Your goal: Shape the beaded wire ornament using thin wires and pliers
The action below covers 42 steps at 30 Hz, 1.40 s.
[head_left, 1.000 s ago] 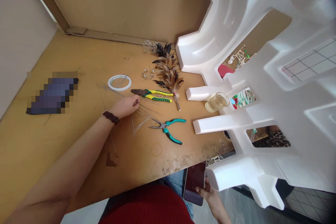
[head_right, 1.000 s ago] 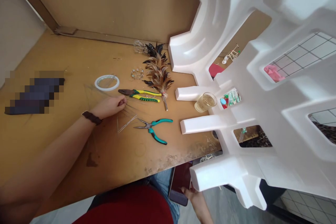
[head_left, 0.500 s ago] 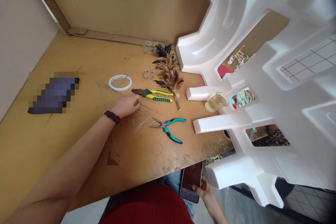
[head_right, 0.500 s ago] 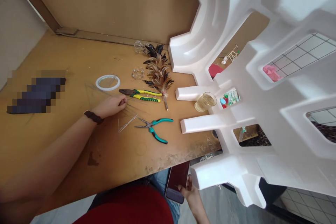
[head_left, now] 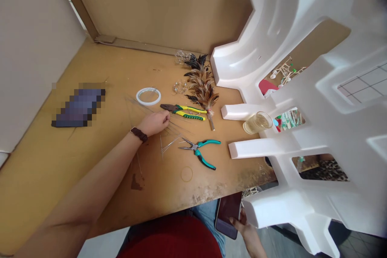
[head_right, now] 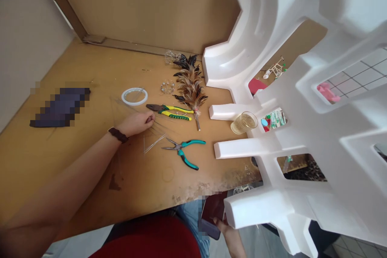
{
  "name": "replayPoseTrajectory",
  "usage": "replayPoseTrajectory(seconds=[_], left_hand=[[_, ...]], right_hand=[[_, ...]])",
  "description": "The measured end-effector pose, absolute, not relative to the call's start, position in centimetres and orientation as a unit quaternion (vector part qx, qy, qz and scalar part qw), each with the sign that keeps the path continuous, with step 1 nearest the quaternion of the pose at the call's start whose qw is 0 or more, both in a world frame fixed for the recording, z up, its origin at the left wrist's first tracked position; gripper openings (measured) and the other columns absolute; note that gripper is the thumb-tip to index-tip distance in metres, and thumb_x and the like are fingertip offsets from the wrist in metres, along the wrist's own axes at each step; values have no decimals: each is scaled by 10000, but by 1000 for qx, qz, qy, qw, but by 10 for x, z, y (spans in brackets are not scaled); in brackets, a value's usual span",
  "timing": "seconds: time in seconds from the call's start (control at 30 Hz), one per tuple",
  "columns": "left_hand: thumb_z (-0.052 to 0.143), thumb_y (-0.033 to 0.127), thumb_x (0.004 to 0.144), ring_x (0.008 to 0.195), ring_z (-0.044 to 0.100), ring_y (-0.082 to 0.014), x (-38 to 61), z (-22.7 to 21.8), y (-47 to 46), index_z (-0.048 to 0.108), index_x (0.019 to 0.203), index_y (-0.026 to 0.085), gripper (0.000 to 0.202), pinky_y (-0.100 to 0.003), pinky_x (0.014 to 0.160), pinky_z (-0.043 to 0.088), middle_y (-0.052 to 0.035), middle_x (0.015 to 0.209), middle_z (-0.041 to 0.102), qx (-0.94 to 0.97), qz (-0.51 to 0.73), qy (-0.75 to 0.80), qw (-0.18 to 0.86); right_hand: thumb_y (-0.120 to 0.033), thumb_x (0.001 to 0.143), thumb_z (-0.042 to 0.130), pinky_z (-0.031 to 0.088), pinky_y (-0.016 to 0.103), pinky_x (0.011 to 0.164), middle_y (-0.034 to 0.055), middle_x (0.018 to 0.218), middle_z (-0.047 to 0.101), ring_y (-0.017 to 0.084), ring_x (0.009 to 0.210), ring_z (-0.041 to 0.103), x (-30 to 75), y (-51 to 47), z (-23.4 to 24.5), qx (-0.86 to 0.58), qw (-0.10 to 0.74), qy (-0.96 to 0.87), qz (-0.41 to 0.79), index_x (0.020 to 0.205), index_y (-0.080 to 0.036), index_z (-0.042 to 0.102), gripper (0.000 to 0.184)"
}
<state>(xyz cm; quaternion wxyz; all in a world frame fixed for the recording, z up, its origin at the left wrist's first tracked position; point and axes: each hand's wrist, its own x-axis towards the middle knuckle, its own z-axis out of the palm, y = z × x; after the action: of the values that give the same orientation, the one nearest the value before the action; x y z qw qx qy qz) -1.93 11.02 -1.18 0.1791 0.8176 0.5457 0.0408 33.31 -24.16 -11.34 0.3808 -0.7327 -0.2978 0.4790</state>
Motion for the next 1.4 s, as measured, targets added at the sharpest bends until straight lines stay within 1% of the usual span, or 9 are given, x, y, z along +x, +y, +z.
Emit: replayPoseTrajectory(seconds=[0.13,0.2,0.4,0.5,0.7,0.9,1.07,1.2,1.4], left_hand=[[409,216,759,644,538,-188,-19,-12,110,524,853,180,153,-273,586,372,-47,741,598,818,39,545,178],[409,209,756,635,534,-183,-19,-11,110,521,846,180,147,-269,578,365,-46,730,594,819,40,544,177],[421,206,746,613,518,-179,-20,-12,109,501,795,196,95,-273,551,343,-37,712,587,819,50,543,179],[427,208,742,617,522,-180,-20,-12,110,498,797,199,90,-270,551,339,-30,708,588,817,53,543,185],[420,212,750,621,528,-183,-19,-12,110,514,818,188,118,-276,566,350,-39,705,581,817,56,542,186],[423,215,745,635,529,-182,-19,-11,109,514,825,193,123,-271,565,347,-38,718,590,816,44,548,179],[420,230,749,644,534,-173,-19,-11,109,503,826,199,117,-262,558,343,-25,734,595,817,35,549,172],[415,241,753,646,536,-166,-19,-12,109,506,837,202,130,-252,550,337,-19,727,595,816,31,552,170],[407,239,745,636,534,-179,-20,-14,110,512,845,196,152,-263,554,339,-29,724,590,822,37,543,166]], right_hand=[[-325,590,688,462,392,803,67,905,667,275,898,595,320,-235,-108,-706,386,-283,522,886,-208,618,326],[-316,597,695,456,382,802,75,925,661,264,900,594,312,-230,-106,-688,390,-285,541,873,-197,593,317],[-327,572,728,468,336,723,53,813,662,234,808,611,300,-221,-112,-651,399,-286,579,778,-201,522,317],[-362,557,730,472,331,711,55,804,655,238,822,609,299,-215,-121,-650,404,-287,577,773,-206,501,351],[-356,564,724,484,341,709,63,831,653,250,857,613,302,-206,-127,-633,389,-297,599,850,-210,516,383],[-329,592,712,486,349,712,71,885,652,243,841,624,306,-208,-129,-623,381,-301,613,887,-200,513,378],[-371,606,704,489,359,713,86,907,650,256,859,622,306,-211,-134,-632,377,-300,607,905,-189,511,400],[-388,592,714,490,362,712,80,870,655,266,870,622,305,-212,-137,-641,376,-298,599,880,-198,510,400],[-369,593,716,488,361,692,68,810,666,258,801,636,305,-213,-136,-645,374,-293,598,881,-207,520,385]])
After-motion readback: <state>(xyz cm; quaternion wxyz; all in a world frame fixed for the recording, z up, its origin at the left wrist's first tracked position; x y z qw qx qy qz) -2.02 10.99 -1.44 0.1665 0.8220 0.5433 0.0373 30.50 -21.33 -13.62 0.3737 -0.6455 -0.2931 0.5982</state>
